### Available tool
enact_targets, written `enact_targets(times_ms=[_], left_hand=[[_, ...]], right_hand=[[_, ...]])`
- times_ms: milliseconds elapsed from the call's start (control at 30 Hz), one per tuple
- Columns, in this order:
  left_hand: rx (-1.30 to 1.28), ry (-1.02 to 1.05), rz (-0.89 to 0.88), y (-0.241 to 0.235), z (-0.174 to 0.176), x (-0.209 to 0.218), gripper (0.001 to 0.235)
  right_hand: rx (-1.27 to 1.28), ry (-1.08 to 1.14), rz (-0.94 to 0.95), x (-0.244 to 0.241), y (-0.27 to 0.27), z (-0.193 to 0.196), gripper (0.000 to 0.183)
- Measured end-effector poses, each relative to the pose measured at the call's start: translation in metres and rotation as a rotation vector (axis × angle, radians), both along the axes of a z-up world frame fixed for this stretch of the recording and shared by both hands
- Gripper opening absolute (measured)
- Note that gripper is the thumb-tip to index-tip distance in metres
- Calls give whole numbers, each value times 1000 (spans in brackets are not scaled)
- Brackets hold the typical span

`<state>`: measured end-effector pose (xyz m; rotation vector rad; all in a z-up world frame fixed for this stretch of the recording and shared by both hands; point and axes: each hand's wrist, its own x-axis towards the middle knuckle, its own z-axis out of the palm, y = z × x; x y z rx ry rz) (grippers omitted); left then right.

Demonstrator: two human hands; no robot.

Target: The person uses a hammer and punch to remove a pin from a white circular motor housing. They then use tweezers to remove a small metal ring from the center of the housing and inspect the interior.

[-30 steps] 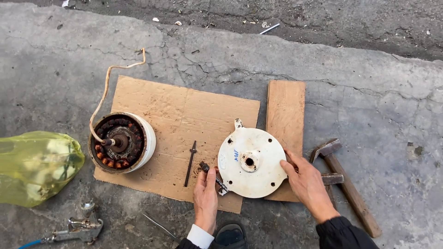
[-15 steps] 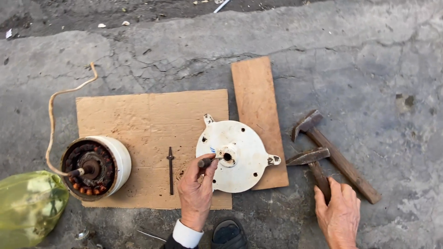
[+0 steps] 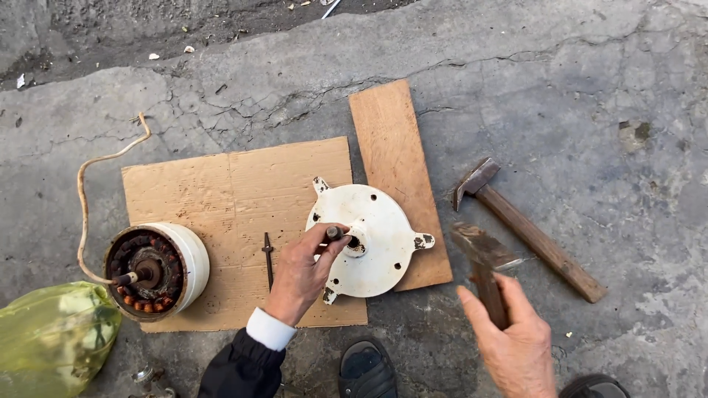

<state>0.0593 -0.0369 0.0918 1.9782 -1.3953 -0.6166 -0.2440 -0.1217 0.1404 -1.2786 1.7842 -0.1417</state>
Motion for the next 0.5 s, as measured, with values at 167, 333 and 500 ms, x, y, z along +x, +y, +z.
enact_targets(times_ms=[167,333,500], left_hand=[[53,5,-56,-5,-13,6,14],[141,-116,-117,-8,-14,8,15],[278,-215,-254,-21,-18,12,25]], right_hand=[[-176,-110,137,11,19,16,27],[-478,-144,329,22,25,18,56],[-418,-228,506,37,14,40,23]])
